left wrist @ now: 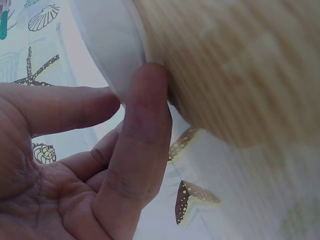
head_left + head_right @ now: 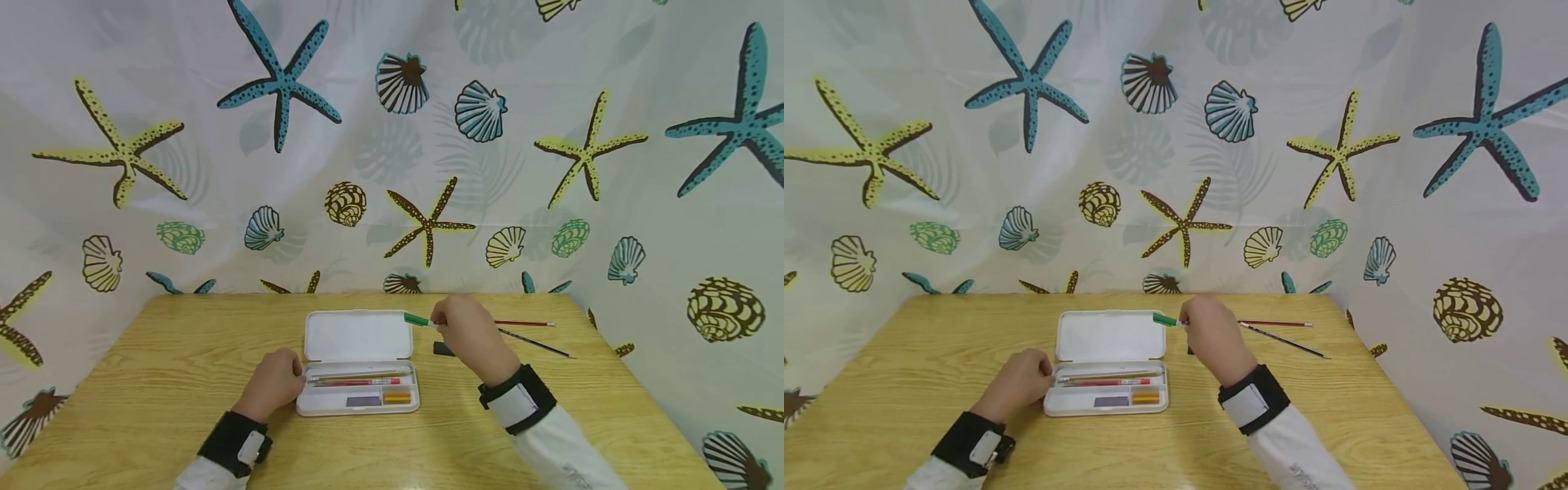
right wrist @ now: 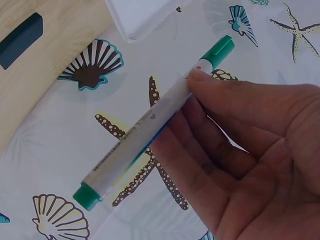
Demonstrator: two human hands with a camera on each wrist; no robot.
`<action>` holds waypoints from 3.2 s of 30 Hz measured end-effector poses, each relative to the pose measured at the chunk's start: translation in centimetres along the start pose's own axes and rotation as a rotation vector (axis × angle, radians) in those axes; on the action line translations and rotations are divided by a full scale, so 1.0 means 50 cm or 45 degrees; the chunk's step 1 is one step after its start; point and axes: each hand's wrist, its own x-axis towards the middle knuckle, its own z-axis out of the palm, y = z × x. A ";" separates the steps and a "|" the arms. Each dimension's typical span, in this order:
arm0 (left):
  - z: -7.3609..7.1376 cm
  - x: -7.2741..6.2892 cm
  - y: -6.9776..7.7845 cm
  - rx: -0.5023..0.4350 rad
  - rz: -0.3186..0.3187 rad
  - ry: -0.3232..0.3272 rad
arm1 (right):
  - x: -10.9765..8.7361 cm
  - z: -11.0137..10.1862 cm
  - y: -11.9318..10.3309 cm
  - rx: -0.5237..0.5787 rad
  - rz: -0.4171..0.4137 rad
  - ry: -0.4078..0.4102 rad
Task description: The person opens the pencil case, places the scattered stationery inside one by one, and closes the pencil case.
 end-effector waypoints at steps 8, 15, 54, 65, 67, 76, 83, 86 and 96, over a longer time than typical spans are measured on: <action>0.000 0.000 -0.001 -0.007 0.001 0.000 | -0.003 0.020 -0.041 -0.033 -0.064 0.003; 0.001 0.002 -0.004 -0.018 0.007 0.000 | 0.000 0.037 -0.067 -0.008 -0.114 -0.005; 0.002 0.005 -0.004 0.007 -0.041 -0.016 | 0.005 0.143 -0.141 -0.037 -0.274 -0.172; 0.000 0.006 -0.001 0.014 -0.048 -0.021 | 0.010 0.180 -0.157 -0.005 -0.311 -0.225; 0.001 0.007 -0.002 0.014 -0.047 -0.019 | 0.012 0.182 -0.162 -0.011 -0.312 -0.239; 0.003 0.005 -0.004 0.016 -0.051 -0.025 | 0.017 0.192 -0.173 -0.039 -0.332 -0.261; 0.001 0.004 -0.003 0.015 -0.055 -0.030 | 0.025 0.204 -0.175 -0.057 -0.354 -0.258; 0.000 0.003 -0.002 0.012 -0.053 -0.030 | 0.028 0.210 -0.176 -0.065 -0.359 -0.262; -0.002 0.002 0.004 0.013 -0.033 -0.024 | 0.027 0.216 -0.175 -0.076 -0.337 -0.291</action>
